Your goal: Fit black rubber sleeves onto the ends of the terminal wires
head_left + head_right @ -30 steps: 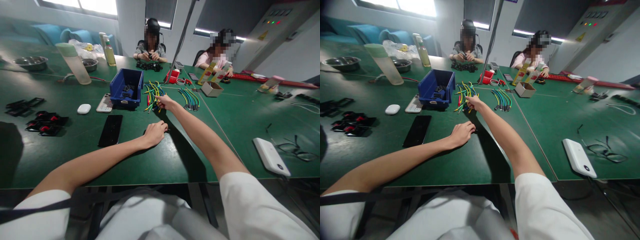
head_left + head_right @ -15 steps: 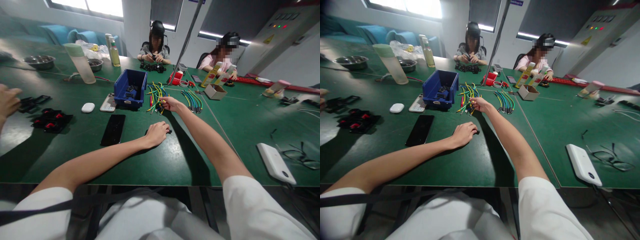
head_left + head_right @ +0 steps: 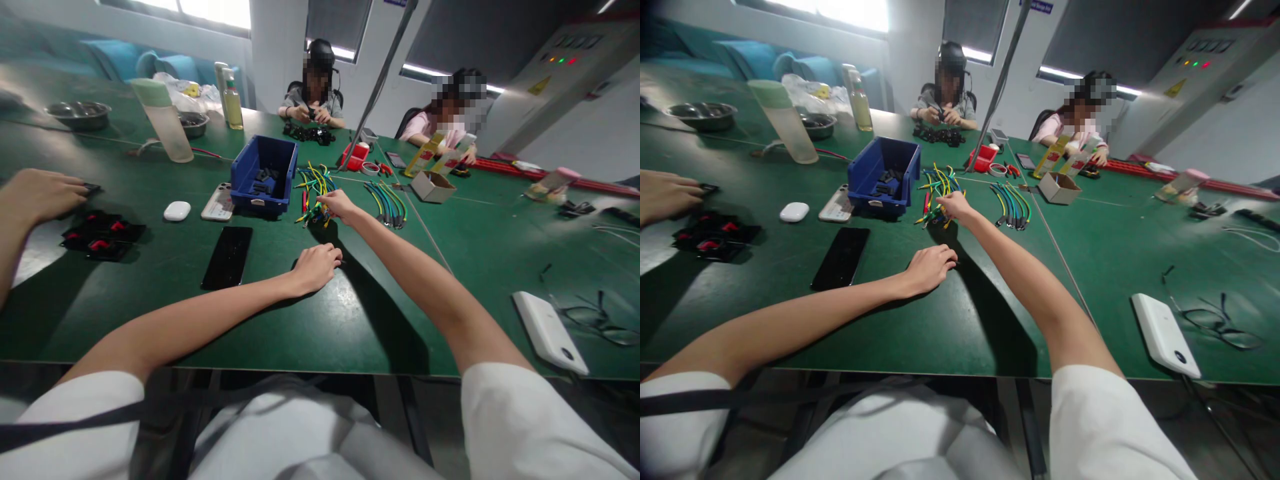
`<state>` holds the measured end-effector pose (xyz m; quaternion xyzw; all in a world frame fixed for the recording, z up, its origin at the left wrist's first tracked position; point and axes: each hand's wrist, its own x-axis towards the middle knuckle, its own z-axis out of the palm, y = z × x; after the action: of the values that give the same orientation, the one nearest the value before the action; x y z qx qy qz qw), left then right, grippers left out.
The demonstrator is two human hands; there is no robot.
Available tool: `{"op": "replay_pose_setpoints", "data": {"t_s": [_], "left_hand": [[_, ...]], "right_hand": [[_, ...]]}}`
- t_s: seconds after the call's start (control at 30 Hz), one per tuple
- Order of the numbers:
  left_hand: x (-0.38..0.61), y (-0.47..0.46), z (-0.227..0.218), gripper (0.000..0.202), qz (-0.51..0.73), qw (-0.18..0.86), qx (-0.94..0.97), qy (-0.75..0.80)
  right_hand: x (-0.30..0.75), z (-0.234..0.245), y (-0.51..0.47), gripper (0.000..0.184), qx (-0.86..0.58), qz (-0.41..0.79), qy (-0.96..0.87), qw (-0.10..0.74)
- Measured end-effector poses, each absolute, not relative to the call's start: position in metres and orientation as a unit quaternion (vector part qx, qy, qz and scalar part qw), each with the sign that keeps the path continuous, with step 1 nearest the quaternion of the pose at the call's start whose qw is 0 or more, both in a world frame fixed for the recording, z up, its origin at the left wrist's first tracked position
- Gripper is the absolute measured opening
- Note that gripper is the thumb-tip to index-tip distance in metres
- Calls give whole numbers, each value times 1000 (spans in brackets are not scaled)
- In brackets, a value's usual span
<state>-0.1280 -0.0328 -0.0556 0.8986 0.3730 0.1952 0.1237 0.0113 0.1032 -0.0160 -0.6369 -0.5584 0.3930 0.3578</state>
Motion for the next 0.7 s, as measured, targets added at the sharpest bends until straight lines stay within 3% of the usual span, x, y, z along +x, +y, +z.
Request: {"op": "replay_pose_setpoints", "data": {"t_s": [0.4,0.7], "left_hand": [[-129,-35,-52,19,191,120,901,371],[-129,-34,-50,21,179,131,900,375]], "right_hand": [[36,15,99,8,-574,467,-520,428],[39,32,113,15,-537,529,-479,449]]}}
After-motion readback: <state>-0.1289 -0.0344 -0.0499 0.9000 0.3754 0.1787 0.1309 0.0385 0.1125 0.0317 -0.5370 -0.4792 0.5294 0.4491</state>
